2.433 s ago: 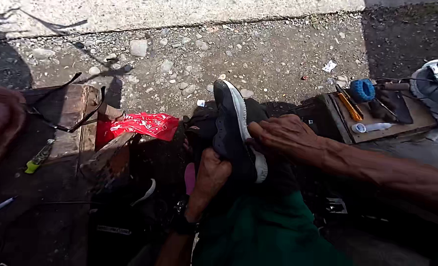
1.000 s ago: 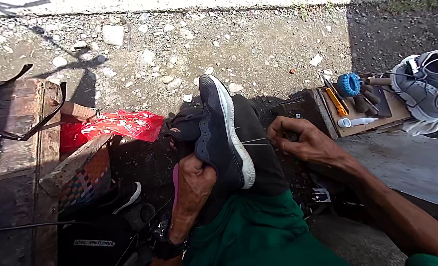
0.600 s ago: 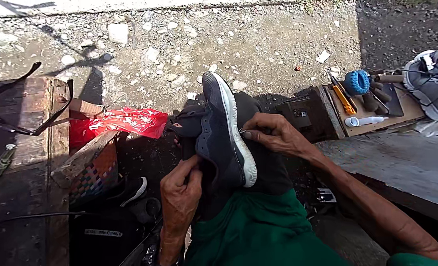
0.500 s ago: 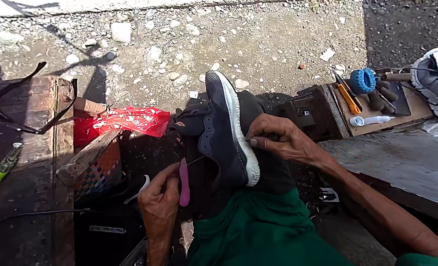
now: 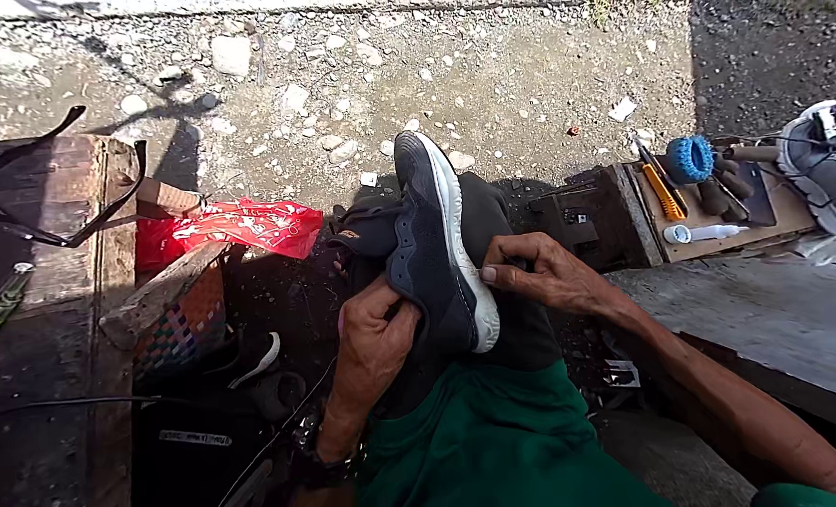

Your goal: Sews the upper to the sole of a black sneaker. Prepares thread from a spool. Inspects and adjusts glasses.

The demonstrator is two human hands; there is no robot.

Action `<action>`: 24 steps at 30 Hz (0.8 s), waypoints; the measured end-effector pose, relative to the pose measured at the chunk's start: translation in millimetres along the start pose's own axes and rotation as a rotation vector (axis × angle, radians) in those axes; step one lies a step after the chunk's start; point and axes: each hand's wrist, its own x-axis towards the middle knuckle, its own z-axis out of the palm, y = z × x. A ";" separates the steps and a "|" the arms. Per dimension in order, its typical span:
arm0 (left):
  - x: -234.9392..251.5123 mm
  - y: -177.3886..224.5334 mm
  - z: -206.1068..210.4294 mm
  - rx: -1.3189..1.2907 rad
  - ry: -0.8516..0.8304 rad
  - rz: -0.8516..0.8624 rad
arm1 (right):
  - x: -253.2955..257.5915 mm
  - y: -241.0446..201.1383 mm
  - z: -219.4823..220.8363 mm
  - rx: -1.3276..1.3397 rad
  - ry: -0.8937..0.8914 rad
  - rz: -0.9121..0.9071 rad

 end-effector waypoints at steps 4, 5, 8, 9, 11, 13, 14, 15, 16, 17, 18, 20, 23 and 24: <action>12.0 -7.3 -3.5 -0.023 -0.165 -0.059 | 2.5 2.4 7.5 0.108 0.001 -0.003; 12.3 -8.0 -4.6 -0.028 -0.182 -0.051 | 2.5 3.7 11.4 0.141 0.019 -0.013; 13.9 -10.3 -5.3 -0.051 -0.188 -0.031 | 5.6 6.8 21.6 0.183 0.098 -0.050; 14.0 -10.4 -4.6 -0.054 -0.181 -0.034 | 6.1 7.7 24.9 0.188 0.123 -0.057; 13.9 -10.8 -2.9 -0.070 -0.166 -0.032 | 6.7 9.7 31.1 0.204 0.173 -0.067; 13.2 -11.2 1.2 -0.084 -0.128 -0.029 | 7.6 12.4 35.5 0.219 0.220 -0.071; 12.2 -12.1 3.7 -0.087 -0.106 -0.027 | 7.6 13.5 36.9 0.226 0.227 -0.068; 11.5 -13.3 5.0 -0.085 -0.097 -0.023 | 7.7 13.6 36.8 0.226 0.220 -0.058; 11.2 -14.7 4.1 -0.080 -0.110 -0.019 | 8.0 11.8 34.4 0.203 0.201 -0.035; 10.8 -15.6 1.1 -0.082 -0.149 -0.025 | 7.8 8.6 28.7 0.145 0.172 -0.004; 10.5 -15.6 -4.3 -0.108 -0.220 -0.047 | 6.5 4.9 19.6 0.046 0.143 0.029; 11.2 -11.1 -19.2 -0.292 -0.398 -0.180 | 1.2 -0.4 -4.3 -0.237 0.121 0.098; 9.6 -6.7 -24.8 -0.729 -0.465 -0.372 | -10.9 -7.7 -41.9 -0.505 0.124 0.168; 7.2 -3.8 -20.3 -0.772 -0.434 -0.386 | -15.2 -12.3 -49.4 -0.515 0.118 0.161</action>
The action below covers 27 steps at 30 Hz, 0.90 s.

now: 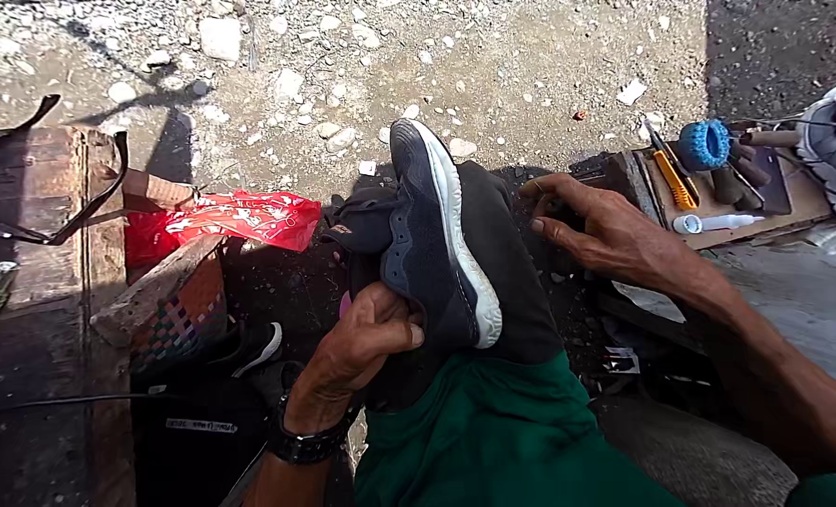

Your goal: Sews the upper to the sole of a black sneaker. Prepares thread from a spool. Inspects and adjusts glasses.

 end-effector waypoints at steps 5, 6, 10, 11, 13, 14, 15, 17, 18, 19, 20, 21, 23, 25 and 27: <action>8.4 -11.2 47.4 0.192 0.459 0.089 | -11.8 -24.4 15.8 0.183 -0.079 -0.203; 10.0 -13.5 51.1 0.231 0.507 0.100 | -11.1 -28.2 24.1 0.176 -0.086 -0.245; 12.2 -18.5 54.3 0.262 0.562 0.119 | -6.7 -35.0 44.9 -0.041 0.006 -0.282; 12.3 -19.0 55.0 0.257 0.573 0.124 | -5.6 -35.7 46.4 -0.071 0.023 -0.288; 12.5 -20.2 56.0 0.250 0.588 0.138 | -3.9 -36.6 48.0 -0.098 0.041 -0.295; 12.8 -21.0 56.2 0.252 0.592 0.147 | -3.3 -37.1 48.6 -0.103 0.048 -0.295; 13.0 -21.8 56.1 0.254 0.595 0.151 | -2.9 -37.4 49.1 -0.108 0.054 -0.293; 13.3 -22.7 55.6 0.252 0.594 0.155 | -2.5 -38.2 48.6 -0.115 0.051 -0.290; 13.5 -22.8 55.6 0.248 0.591 0.156 | -2.1 -38.4 48.2 -0.117 0.051 -0.291; 13.7 -23.2 55.5 0.245 0.591 0.159 | -1.7 -38.4 47.8 -0.116 0.051 -0.292; 13.9 -23.4 55.7 0.243 0.594 0.160 | -1.2 -38.5 47.5 -0.113 0.048 -0.292; 14.0 -23.5 56.0 0.238 0.598 0.159 | -0.9 -38.5 47.3 -0.110 0.046 -0.293; 14.2 -23.8 56.2 0.234 0.601 0.158 | 0.0 -37.8 47.6 -0.107 0.050 -0.296; 14.2 -24.9 55.9 0.238 0.601 0.167 | 0.4 -37.6 47.4 -0.105 0.047 -0.294; 14.5 -25.5 55.5 0.242 0.597 0.175 | 0.8 -38.0 46.9 -0.104 0.044 -0.290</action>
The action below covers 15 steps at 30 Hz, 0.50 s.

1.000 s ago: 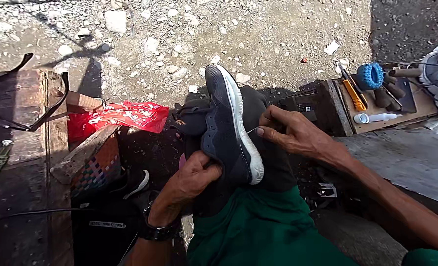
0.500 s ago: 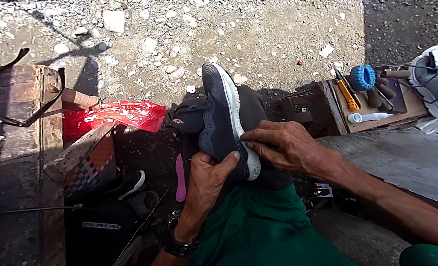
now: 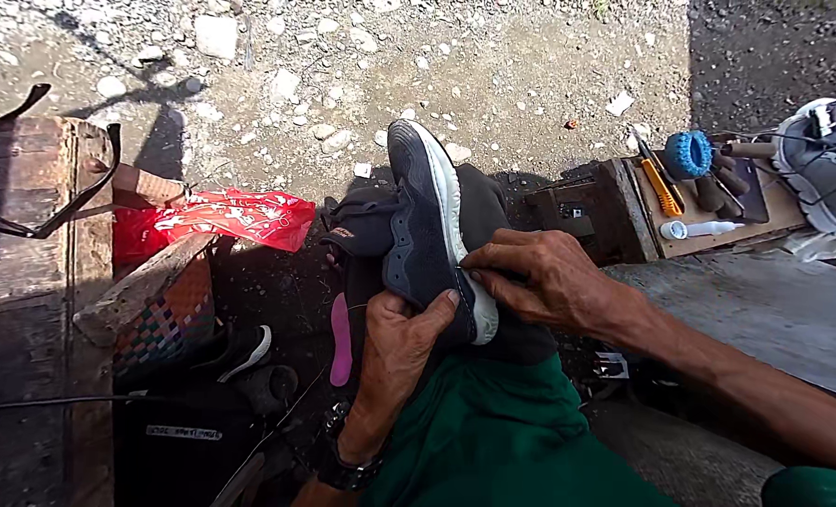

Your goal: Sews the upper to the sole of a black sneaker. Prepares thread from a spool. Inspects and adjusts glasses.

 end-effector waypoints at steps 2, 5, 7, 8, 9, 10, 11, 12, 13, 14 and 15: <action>0.0 -0.3 0.1 -0.001 0.001 0.003 | 0.4 -0.5 -1.0 -0.004 -0.008 0.003; -0.2 -1.4 0.7 -0.001 0.007 0.005 | 1.7 -3.0 -2.0 -0.056 -0.020 -0.003; 0.1 -2.3 1.9 0.006 0.015 0.009 | 3.6 -5.5 -2.9 -0.128 -0.037 -0.021; 0.6 -2.6 2.0 0.009 0.018 0.013 | 5.2 -7.4 -3.9 -0.166 -0.049 -0.031; 1.1 -2.4 1.8 0.012 0.020 0.015 | 7.8 -9.6 -4.7 -0.202 -0.059 -0.045; 1.6 -2.2 1.7 0.016 0.023 0.018 | 10.7 -12.1 -5.9 -0.233 -0.078 -0.056; 1.9 -2.9 1.7 0.022 0.023 0.024 | 13.4 -14.3 -7.0 -0.260 -0.096 -0.065; 1.7 -4.0 2.3 0.027 0.026 0.028 | 15.3 -16.1 -8.2 -0.283 -0.116 -0.071; 0.8 -5.4 3.4 0.030 0.030 0.027 | 16.0 -17.6 -9.3 -0.305 -0.137 -0.073; -0.9 -6.9 4.8 0.026 0.032 0.021 | 15.9 -18.3 -9.8 -0.328 -0.153 -0.082; -2.1 -8.0 6.1 0.020 0.036 0.015 | 16.4 -18.3 -9.8 -0.354 -0.158 -0.101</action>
